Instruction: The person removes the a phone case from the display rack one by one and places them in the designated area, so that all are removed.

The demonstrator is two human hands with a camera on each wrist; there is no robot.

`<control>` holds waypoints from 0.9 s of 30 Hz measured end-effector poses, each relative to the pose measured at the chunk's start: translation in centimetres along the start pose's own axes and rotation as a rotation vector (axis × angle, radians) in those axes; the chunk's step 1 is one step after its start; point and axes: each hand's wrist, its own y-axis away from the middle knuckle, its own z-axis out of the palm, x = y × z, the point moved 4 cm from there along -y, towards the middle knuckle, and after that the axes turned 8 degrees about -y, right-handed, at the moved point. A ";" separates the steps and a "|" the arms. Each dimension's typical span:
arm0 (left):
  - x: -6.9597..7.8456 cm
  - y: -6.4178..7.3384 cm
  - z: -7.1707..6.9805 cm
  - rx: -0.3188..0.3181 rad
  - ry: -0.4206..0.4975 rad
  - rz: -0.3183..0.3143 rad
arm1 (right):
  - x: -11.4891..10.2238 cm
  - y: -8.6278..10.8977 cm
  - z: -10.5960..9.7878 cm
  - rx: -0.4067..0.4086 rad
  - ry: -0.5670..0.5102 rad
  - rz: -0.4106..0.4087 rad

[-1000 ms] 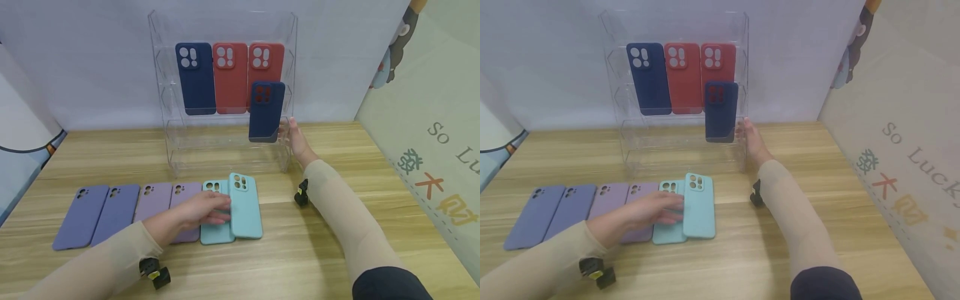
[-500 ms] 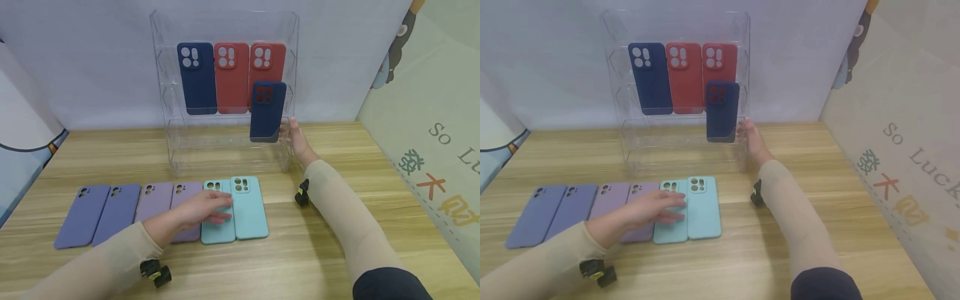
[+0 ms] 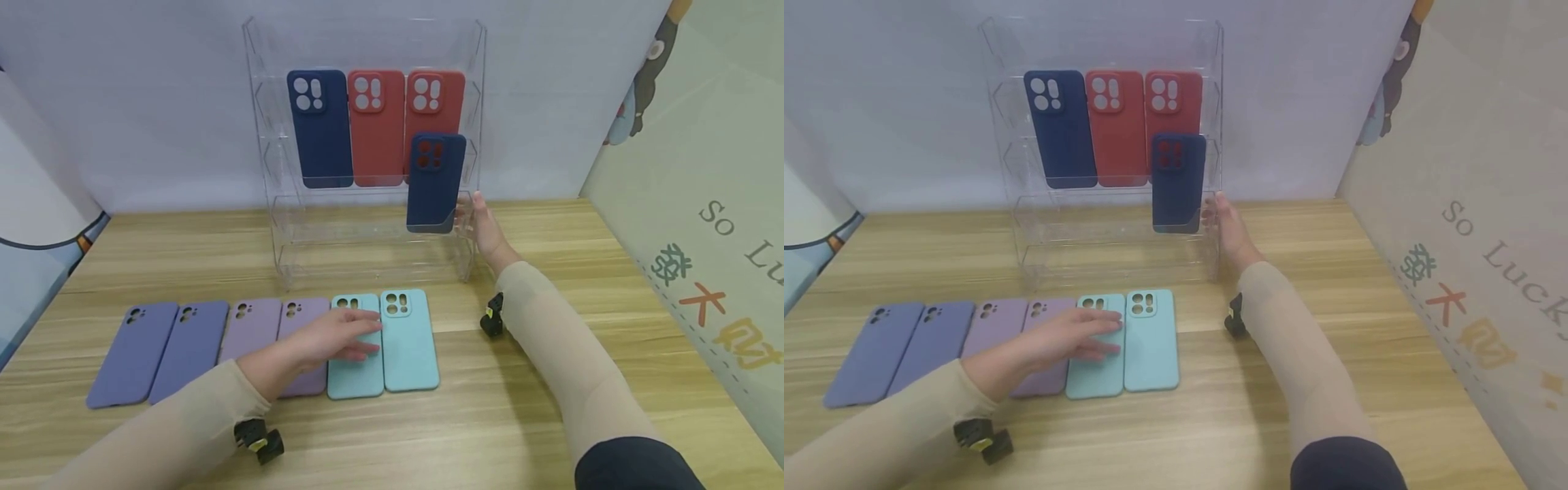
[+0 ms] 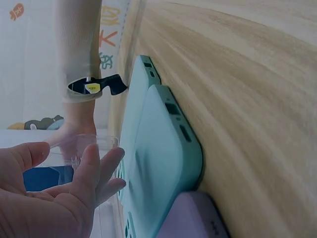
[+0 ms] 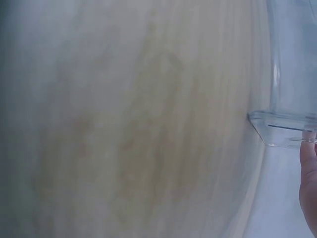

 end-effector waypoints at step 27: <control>3.6 -2.7 -17.2 0.690 -0.038 0.209 | -4.6 2.8 -0.5 0.176 0.273 -0.140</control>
